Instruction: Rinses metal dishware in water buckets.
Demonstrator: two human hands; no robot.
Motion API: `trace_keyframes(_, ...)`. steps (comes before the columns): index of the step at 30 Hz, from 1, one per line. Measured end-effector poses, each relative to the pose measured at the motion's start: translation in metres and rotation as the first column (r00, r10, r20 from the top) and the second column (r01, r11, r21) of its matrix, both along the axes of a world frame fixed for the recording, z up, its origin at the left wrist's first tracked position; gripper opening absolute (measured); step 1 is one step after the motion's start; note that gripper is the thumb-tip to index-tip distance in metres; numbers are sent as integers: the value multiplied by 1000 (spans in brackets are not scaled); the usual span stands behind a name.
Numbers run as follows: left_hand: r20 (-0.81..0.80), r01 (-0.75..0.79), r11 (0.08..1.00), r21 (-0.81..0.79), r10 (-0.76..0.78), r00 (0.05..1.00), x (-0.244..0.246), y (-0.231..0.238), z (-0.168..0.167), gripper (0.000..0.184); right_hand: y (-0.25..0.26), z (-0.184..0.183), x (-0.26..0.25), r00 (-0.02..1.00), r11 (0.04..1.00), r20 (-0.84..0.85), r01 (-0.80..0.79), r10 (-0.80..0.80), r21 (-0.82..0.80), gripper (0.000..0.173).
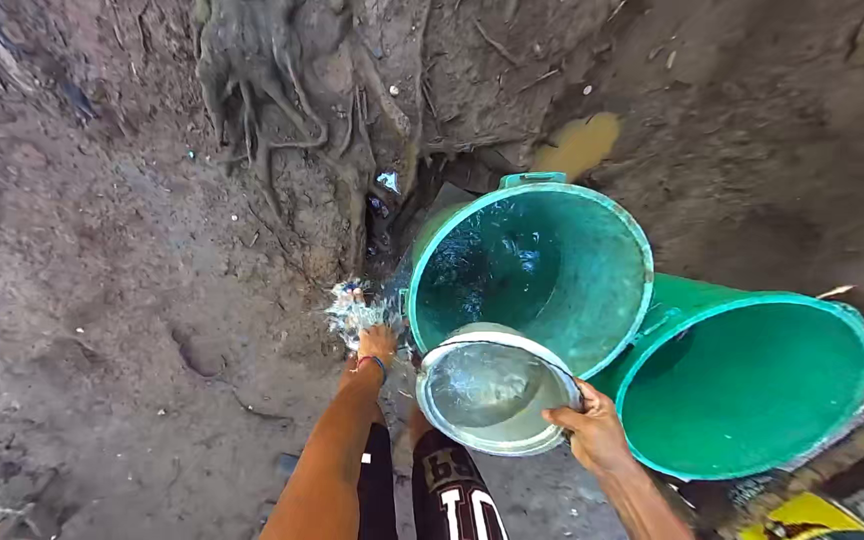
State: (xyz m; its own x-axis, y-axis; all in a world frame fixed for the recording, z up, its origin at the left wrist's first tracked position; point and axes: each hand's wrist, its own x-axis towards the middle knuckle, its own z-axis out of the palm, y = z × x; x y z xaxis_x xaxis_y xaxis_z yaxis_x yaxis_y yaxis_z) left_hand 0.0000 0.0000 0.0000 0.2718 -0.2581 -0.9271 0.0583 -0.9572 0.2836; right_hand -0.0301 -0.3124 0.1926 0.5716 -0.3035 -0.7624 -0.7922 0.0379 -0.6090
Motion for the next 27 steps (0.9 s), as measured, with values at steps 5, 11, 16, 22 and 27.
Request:
trace_keyframes(5, 100, -67, 987, 146, 53, 994, 31, 14, 13, 40, -23, 5, -16, 991, 990, -16, 136, -136, 24, 61)
trace_keyframes(11, 15, -189, 932, 310, 194, 981, 44, 59, 38, 62, -58, 32, -62, 987, 983, 60, 152, -147, -99, 56)
trace_keyframes(16, 26, -356, 896, 267, 363, 932, 24, 109, 44, 67, -48, 57, -128, 962, 933, -40, 252, -271, -259, 56)
trace_keyframes(22, 59, -478, 863, 165, 475, 878, 25, 160, 73, 64, 7, 28, -219, 841, 830, -151, 456, -520, -322, 49)
trace_keyframes(27, 74, -500, 852, 153, 495, 866, 31, 213, 100, 55, 85, -9, -253, 665, 702, -245, 612, -706, -363, 51)
